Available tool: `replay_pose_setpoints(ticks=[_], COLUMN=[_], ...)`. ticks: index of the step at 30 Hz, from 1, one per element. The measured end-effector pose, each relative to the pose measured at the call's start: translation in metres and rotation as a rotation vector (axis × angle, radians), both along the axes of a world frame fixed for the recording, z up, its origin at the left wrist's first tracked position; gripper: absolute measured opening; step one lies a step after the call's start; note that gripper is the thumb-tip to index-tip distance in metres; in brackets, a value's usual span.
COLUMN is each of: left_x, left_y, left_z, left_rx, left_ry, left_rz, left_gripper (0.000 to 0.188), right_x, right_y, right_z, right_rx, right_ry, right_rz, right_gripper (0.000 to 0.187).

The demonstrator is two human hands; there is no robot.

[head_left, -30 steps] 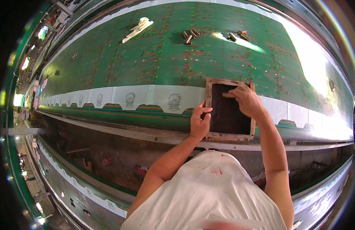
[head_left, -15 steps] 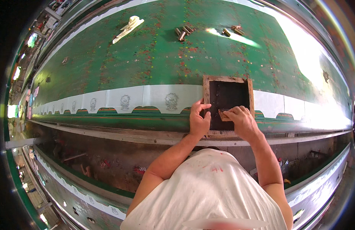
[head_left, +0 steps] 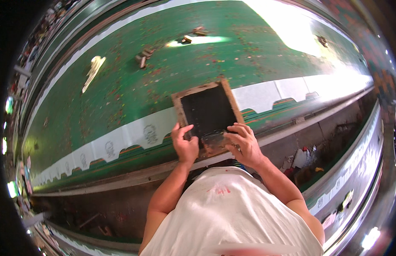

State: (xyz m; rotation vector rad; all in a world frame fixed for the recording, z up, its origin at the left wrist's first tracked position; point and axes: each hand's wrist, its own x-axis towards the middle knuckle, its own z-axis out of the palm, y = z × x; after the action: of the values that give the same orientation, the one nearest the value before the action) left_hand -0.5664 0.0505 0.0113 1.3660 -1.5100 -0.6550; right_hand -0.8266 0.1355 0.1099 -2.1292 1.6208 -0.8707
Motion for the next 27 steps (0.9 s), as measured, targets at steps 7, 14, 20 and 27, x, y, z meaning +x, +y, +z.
replay_pose_setpoints(ticks=[7,14,20,27], left_x=[-0.066,-0.197,-0.261,-0.274], left_y=[0.009,0.012,0.015,0.016], left_z=[0.02,0.004,-0.001,0.001], left_rx=[-0.124,-0.141,-0.127,-0.031], left_ry=[0.083,0.103,0.167,0.134], left_rz=[-0.024,-0.024,-0.046,-0.026], left_gripper=[0.043,0.044,0.041,0.037], right_x=[-0.081,-0.205,-0.264,-0.258], right_y=[0.023,0.031,0.027,0.019], right_z=[-0.032,-0.04,-0.024,0.0], right_rx=[0.129,0.056,-0.068,-0.062], right_ry=[-0.589,-0.449,-0.093,0.131], right_rz=[-0.374,-0.389,-0.25,0.237], right_gripper=[0.034,0.033,0.036,0.051])
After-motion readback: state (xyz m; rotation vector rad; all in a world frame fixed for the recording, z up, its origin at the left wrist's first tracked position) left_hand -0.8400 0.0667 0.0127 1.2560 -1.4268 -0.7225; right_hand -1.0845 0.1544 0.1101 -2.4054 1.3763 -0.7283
